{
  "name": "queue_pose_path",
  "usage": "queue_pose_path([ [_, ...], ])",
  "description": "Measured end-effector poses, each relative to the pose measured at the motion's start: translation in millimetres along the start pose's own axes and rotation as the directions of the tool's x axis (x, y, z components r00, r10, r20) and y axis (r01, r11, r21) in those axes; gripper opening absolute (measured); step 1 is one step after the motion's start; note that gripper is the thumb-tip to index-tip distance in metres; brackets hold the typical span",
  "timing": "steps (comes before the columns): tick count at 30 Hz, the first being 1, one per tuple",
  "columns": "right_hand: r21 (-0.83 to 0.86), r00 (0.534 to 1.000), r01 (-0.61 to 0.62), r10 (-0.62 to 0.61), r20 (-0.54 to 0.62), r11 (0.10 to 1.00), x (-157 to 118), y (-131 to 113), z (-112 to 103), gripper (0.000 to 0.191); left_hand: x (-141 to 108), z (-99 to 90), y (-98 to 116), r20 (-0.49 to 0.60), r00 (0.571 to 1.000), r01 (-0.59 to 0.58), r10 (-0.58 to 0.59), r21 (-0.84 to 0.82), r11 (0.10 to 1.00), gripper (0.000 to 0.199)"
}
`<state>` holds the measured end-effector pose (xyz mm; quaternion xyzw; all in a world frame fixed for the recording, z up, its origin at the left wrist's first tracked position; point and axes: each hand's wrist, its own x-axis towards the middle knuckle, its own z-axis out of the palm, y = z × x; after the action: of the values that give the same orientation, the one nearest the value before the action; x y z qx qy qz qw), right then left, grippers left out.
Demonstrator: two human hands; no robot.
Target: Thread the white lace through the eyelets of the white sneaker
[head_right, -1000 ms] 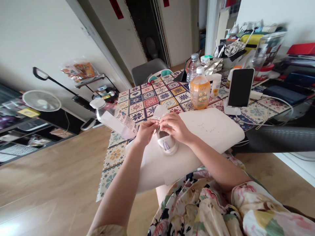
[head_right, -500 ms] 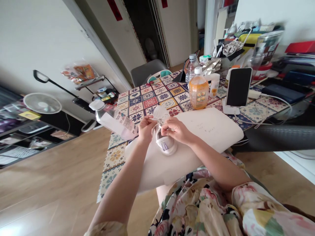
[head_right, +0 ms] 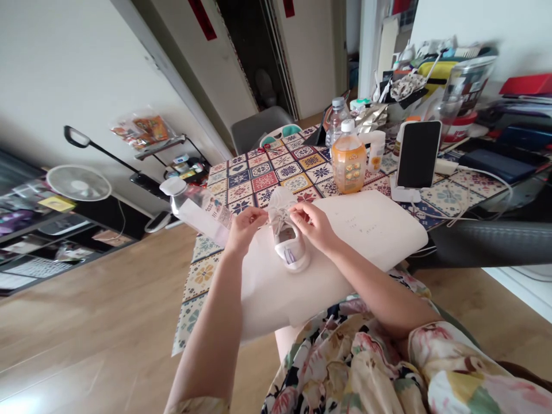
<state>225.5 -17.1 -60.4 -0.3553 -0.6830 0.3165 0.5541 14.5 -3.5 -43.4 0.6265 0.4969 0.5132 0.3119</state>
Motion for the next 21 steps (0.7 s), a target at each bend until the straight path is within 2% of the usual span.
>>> queue_pose_path([
  [2,-0.105,0.991,0.124,-0.118,0.062,0.987,6,-4,-1,0.018,-3,-5.8,7,0.118,0.992,-0.058,0.053,0.040,0.998,0.012],
  [5,-0.302,0.937,0.324,-0.261,0.231,0.897,18,-13,0,0.016,-7,-5.5,15,0.240,0.966,-0.109,0.090,0.064,0.992,0.012],
  [7,-0.405,0.906,0.392,-0.271,0.325,0.826,25,-18,2,0.010,-8,-2.3,15,0.277,0.957,-0.110,0.090,0.057,0.992,0.012],
  [9,-0.446,0.896,0.401,-0.242,0.373,0.800,30,-25,5,0.008,-8,0.5,14,0.294,0.953,-0.085,0.070,0.039,0.996,0.013],
  [11,-0.385,0.899,0.366,-0.214,0.383,0.847,32,-34,6,0.016,-9,2.1,12,0.294,0.955,-0.048,0.037,0.030,0.998,0.013],
  [13,-0.191,0.916,0.291,-0.215,0.338,0.938,30,-45,4,0.021,-9,2.8,13,0.285,0.958,-0.031,0.020,0.034,0.999,0.013],
  [14,-0.053,0.934,0.248,-0.225,0.279,0.967,29,-51,1,0.023,-10,3.1,13,0.282,0.959,-0.032,0.020,0.039,0.999,0.012],
  [16,0.220,0.951,0.240,-0.275,0.142,0.945,26,-60,-6,0.024,-10,4.1,15,0.283,0.959,-0.036,0.024,0.039,0.999,0.012],
  [17,0.308,0.949,0.251,-0.296,0.110,0.918,25,-62,-10,0.024,-10,5.0,15,0.284,0.959,-0.032,0.021,0.034,0.999,0.012],
  [19,0.327,0.960,0.203,-0.254,0.120,0.923,24,-57,-16,0.019,-10,7.5,14,0.278,0.961,0.000,-0.001,0.007,1.000,0.013],
  [21,0.229,0.974,0.148,-0.183,0.136,0.962,25,-44,-19,0.016,-10,10.7,12,0.277,0.960,0.059,-0.040,-0.058,0.997,0.016],
])
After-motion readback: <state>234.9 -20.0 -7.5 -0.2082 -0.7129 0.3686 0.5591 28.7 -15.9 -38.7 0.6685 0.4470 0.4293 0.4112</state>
